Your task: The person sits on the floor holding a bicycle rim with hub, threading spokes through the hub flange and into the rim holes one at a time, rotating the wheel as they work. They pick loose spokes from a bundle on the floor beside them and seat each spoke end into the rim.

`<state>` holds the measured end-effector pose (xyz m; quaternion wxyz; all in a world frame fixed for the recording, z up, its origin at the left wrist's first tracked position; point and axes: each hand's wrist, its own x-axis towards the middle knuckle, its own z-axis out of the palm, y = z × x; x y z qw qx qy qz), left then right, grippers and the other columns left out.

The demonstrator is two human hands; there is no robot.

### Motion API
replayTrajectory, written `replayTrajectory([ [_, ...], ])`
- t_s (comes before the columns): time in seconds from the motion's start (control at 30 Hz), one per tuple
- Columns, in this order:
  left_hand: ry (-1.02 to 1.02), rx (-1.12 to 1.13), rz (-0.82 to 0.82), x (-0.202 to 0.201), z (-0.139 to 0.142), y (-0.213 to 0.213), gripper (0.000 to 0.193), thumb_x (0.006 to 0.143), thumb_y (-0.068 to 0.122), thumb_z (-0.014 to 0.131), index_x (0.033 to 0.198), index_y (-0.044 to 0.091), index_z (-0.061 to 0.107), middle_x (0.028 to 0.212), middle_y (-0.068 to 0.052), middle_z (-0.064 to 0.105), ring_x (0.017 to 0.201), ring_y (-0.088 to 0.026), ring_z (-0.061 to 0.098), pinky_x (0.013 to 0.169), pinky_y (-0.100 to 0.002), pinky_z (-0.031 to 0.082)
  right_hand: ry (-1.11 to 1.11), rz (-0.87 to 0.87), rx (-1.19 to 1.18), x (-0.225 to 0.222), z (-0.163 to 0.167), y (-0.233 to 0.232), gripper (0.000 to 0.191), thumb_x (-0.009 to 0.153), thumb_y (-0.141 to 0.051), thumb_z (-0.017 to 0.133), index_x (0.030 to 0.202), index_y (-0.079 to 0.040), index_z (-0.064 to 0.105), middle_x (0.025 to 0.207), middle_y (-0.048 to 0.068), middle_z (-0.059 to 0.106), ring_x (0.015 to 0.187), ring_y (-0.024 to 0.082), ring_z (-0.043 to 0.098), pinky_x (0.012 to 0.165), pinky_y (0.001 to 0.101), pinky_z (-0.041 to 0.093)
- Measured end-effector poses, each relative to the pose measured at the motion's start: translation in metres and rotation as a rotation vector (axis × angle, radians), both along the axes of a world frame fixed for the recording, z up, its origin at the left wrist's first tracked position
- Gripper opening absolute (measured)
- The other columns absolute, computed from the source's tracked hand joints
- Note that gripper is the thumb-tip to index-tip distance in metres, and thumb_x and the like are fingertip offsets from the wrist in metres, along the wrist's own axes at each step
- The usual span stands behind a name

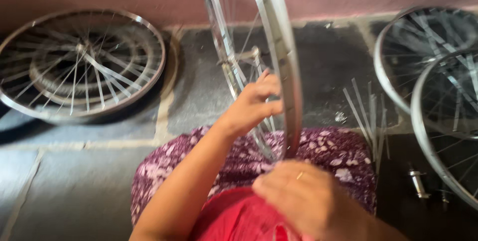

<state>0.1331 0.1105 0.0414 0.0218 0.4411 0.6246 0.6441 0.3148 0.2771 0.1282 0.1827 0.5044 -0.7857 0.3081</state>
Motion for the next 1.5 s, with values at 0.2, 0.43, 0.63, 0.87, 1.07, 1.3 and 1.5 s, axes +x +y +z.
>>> replayTrajectory([
  [0.2,0.001,0.013,-0.009,-0.002,-0.01,0.006,0.014,0.097,0.023,0.073,0.108,0.015,0.073,0.123,0.004,0.069,0.132,-0.017,0.059,0.138,-0.055,-0.002,-0.012,-0.166,0.01,-0.001,-0.007,-0.001,0.033,0.082,-0.006,0.069,0.114,0.004,0.069,0.109,0.014,0.073,0.105,0.03,0.073,0.099,0.0473,0.057],
  [0.43,0.0,0.032,-0.018,-0.006,-0.012,0.006,0.016,0.098,0.027,0.074,0.11,0.016,0.073,0.126,0.003,0.069,0.134,-0.017,0.059,0.137,-0.056,-0.003,0.004,-0.16,-0.001,-0.001,-0.001,-0.015,0.034,0.079,-0.004,0.071,0.111,0.002,0.07,0.109,0.014,0.072,0.104,0.029,0.072,0.1,0.0458,0.057],
  [0.63,-0.012,0.045,-0.043,-0.002,-0.011,0.007,0.014,0.099,0.027,0.074,0.107,0.016,0.074,0.121,0.003,0.07,0.132,-0.017,0.059,0.136,-0.056,-0.004,0.148,-0.168,-0.099,0.005,-0.006,-0.019,0.037,0.087,-0.015,0.064,0.12,0.001,0.063,0.121,0.015,0.065,0.116,0.03,0.063,0.105,0.0458,0.049],
  [0.87,-0.01,0.025,-0.041,-0.004,-0.007,0.009,0.012,0.097,0.025,0.075,0.1,0.013,0.074,0.119,0.003,0.071,0.127,-0.018,0.062,0.136,-0.053,-0.004,0.324,0.266,-0.174,-0.015,-0.01,-0.09,0.073,0.095,-0.052,0.046,0.147,-0.001,0.044,0.153,0.015,0.041,0.145,0.026,0.035,0.121,0.0461,0.022],
  [1.07,-0.019,0.068,-0.057,-0.006,-0.005,-0.002,0.017,0.096,0.024,0.076,0.101,0.008,0.078,0.113,0.001,0.073,0.125,-0.019,0.062,0.134,-0.05,0.009,-0.013,0.398,0.046,-0.028,-0.051,-0.106,0.102,0.095,-0.078,0.031,0.161,0.001,0.03,0.172,0.019,0.024,0.165,0.028,0.016,0.132,0.0491,0.002],
  [1.3,0.034,0.13,-0.208,-0.014,-0.014,0.006,0.013,0.1,0.027,0.075,0.103,0.014,0.074,0.11,0.003,0.072,0.118,-0.015,0.064,0.128,-0.051,0.015,-1.083,0.49,-0.853,-0.02,-0.029,-0.077,0.105,0.095,-0.083,0.025,0.16,-0.002,0.007,0.173,0.023,0.007,0.162,0.036,0.01,0.132,0.0529,0.007],
  [1.5,0.076,0.063,-0.174,-0.017,-0.015,0.006,0.016,0.101,0.029,0.073,0.107,0.015,0.075,0.117,0.003,0.072,0.122,-0.015,0.063,0.129,-0.052,0.014,-1.439,0.66,-1.106,-0.027,-0.029,-0.075,0.105,0.095,-0.076,0.025,0.167,0.0,0.013,0.179,0.019,0.011,0.166,0.031,0.012,0.135,0.0501,0.011],
])
